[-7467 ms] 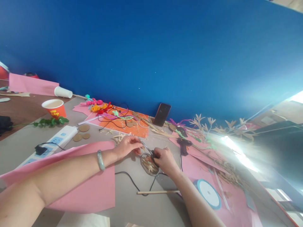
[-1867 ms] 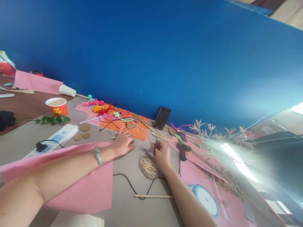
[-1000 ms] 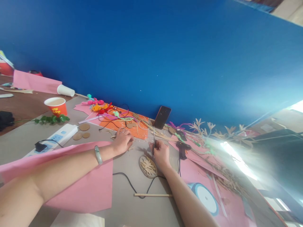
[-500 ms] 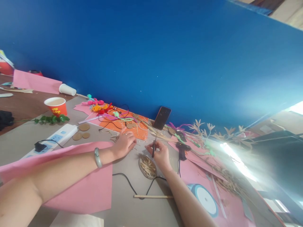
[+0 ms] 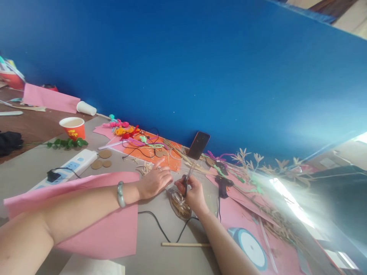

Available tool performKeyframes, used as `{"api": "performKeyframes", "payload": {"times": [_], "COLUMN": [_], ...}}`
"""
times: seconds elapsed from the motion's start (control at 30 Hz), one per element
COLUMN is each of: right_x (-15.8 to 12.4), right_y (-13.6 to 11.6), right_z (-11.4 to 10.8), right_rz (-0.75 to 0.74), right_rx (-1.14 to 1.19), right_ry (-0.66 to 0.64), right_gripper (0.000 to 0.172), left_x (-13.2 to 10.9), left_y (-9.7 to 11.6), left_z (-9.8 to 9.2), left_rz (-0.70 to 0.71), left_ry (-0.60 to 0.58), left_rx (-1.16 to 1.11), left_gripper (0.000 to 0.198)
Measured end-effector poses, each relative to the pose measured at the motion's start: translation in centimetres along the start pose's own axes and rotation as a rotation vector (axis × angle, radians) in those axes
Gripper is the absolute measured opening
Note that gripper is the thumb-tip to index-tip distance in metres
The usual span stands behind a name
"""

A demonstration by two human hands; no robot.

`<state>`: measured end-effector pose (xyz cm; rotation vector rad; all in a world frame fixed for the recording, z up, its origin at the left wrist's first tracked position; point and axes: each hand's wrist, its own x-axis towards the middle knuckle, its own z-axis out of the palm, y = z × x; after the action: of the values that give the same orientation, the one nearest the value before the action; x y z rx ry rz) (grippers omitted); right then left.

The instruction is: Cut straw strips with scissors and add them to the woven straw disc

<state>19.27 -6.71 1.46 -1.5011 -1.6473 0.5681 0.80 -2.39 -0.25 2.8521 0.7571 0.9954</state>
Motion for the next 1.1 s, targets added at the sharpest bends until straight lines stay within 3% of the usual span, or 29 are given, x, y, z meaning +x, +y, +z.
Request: {"api": "performKeyframes", "payload": {"times": [0.2, 0.53, 0.73, 0.93, 1.1], "right_x": [0.1, 0.2, 0.3, 0.4, 0.1], "right_y": [0.2, -0.3, 0.9, 1.1, 1.1], "right_z": [-0.1, -0.4, 0.1, -0.3, -0.6], "right_rz": [0.060, 0.116, 0.118, 0.066, 0.031], "right_rx": [0.123, 0.189, 0.243, 0.173, 0.156], "right_ry": [-0.062, -0.148, -0.140, -0.004, 0.055], "right_gripper": [0.014, 0.019, 0.017, 0.017, 0.017], "left_x": [-0.2, -0.2, -0.2, -0.3, 0.0], "left_y": [-0.2, -0.1, 0.0, 0.1, 0.3], "left_z": [0.3, 0.1, -0.1, 0.2, 0.8], "left_rz": [0.112, 0.194, 0.193, 0.042, -0.367], "left_ry": [0.010, 0.016, 0.018, 0.023, 0.049], "left_rx": [0.090, 0.229, 0.225, -0.013, -0.508], "left_gripper": [0.020, 0.022, 0.020, 0.018, 0.019]}}
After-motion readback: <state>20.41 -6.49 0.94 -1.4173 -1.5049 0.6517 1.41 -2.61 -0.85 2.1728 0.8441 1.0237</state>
